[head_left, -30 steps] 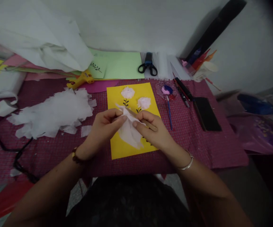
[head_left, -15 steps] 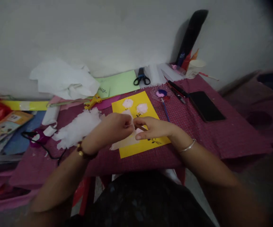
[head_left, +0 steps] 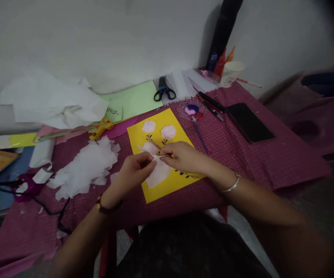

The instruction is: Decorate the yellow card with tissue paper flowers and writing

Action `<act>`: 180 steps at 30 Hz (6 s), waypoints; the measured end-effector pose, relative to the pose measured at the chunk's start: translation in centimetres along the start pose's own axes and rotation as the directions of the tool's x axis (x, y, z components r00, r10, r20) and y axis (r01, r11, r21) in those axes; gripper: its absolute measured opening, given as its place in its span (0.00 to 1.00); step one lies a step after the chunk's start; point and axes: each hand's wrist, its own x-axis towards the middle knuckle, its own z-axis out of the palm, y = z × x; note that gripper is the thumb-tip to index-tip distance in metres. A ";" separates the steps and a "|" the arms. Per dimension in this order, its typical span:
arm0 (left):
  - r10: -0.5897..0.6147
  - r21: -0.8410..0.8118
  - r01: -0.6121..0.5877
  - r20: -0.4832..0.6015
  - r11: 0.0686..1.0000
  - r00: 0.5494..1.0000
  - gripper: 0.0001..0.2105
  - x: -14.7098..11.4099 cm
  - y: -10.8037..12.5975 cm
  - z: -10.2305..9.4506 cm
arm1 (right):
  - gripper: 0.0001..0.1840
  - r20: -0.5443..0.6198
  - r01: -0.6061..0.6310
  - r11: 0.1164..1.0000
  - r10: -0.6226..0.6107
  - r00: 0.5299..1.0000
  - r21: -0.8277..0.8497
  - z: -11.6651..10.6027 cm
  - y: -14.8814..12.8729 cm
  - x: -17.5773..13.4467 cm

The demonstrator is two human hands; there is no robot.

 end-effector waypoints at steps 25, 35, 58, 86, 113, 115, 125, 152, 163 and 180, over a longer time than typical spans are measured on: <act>0.050 -0.126 -0.106 -0.380 0.986 0.923 0.07 0.0 -1.6 0.8 | 0.07 -0.001 -0.024 0.999 0.024 1.000 0.037 1.1 -0.8 0.0; 0.222 0.014 -0.226 -0.270 0.974 0.937 0.06 -0.8 -0.8 0.4 | 0.13 0.025 0.031 0.999 -0.031 0.999 0.009 1.3 -1.0 0.0; 0.468 0.727 -0.164 -0.238 0.666 0.851 0.04 -1.4 -2.2 1.7 | 0.11 -0.023 0.037 0.974 -0.043 0.999 -0.223 2.0 -1.4 -0.3; 0.468 0.407 -0.319 -0.346 0.856 0.813 0.09 -1.5 -0.6 2.4 | 0.06 -0.135 0.177 0.965 -0.204 0.970 -0.193 2.3 -1.0 -0.2; 0.057 -0.149 -0.128 -0.405 0.981 0.912 0.07 -1.0 -1.2 1.4 | 0.15 -0.181 -0.089 0.976 0.125 0.975 0.197 2.1 -1.6 0.1; 0.086 -0.118 -0.141 -0.380 0.983 0.921 0.07 -1.1 -1.0 1.7 | 0.15 -0.190 -0.091 0.973 0.132 0.973 0.211 2.2 -1.4 0.1; -0.092 -0.374 -0.050 -0.351 0.926 0.932 0.06 -0.7 -2.2 1.0 | 0.13 -0.326 -0.111 0.942 0.218 0.920 0.316 1.8 -0.4 0.3; -0.130 -0.722 0.070 -0.028 0.689 0.991 0.10 -1.0 -1.9 1.0 | 0.18 -0.032 -0.211 0.602 0.367 0.930 0.770 1.9 -0.9 0.5; -0.195 -0.714 0.060 -0.108 0.697 0.975 0.11 -0.9 -2.3 1.3 | 0.14 -0.045 -0.217 0.645 0.364 0.930 0.733 1.3 -1.1 0.2; -0.147 -0.643 0.019 -0.146 0.766 0.978 0.07 -0.4 -1.8 0.7 | 0.04 -0.123 -0.177 0.898 0.245 0.962 0.402 1.9 -1.0 0.3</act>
